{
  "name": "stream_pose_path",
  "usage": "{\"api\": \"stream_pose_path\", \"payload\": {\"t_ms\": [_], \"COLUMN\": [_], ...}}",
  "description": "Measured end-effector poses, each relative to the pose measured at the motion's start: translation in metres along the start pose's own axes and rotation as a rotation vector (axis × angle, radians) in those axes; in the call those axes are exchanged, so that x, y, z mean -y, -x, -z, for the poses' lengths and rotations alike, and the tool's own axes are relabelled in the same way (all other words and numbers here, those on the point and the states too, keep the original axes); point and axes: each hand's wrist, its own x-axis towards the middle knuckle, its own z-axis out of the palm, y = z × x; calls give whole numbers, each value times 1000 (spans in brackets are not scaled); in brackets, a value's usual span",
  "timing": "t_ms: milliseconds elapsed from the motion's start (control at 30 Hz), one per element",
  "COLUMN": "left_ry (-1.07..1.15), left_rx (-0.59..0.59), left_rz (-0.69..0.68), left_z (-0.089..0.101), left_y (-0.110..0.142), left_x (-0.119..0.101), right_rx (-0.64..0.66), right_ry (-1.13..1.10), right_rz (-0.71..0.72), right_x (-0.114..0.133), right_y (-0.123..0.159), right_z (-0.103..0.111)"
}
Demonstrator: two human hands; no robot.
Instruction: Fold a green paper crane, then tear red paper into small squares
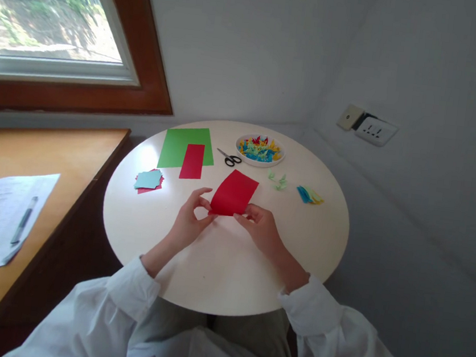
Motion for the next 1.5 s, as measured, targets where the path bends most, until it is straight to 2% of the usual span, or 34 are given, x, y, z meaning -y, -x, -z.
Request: {"api": "stream_pose_path", "payload": {"t_ms": [167, 333, 533, 767, 1000, 1100, 1267, 1500], "left_ry": [-135, -321, -544, -571, -496, -461, -416, -334], "left_rx": [39, 118, 322, 429, 355, 331, 308, 282], "left_rz": [-153, -243, -271, -278, -162, -82, 13, 54], "left_z": [4, 3, 1, 6, 6, 4, 3, 2], "left_y": [0, 12, 23, 23, 20, 13, 5, 5], "left_x": [-1, 10, 15, 17, 25, 22, 15, 12], "right_rx": [-60, 63, 187, 275, 323, 303, 379, 366], "right_ry": [206, 407, 626, 636, 577, 561, 598, 679], "right_rz": [174, 411, 513, 464, 350, 249, 70, 25], "right_x": [-4, -17, -31, -34, -28, -23, -15, -7], "right_y": [-1, -2, 1, 1, -6, -14, -25, -27], "right_z": [1, 8, 11, 14, 17, 14, 11, 8]}}
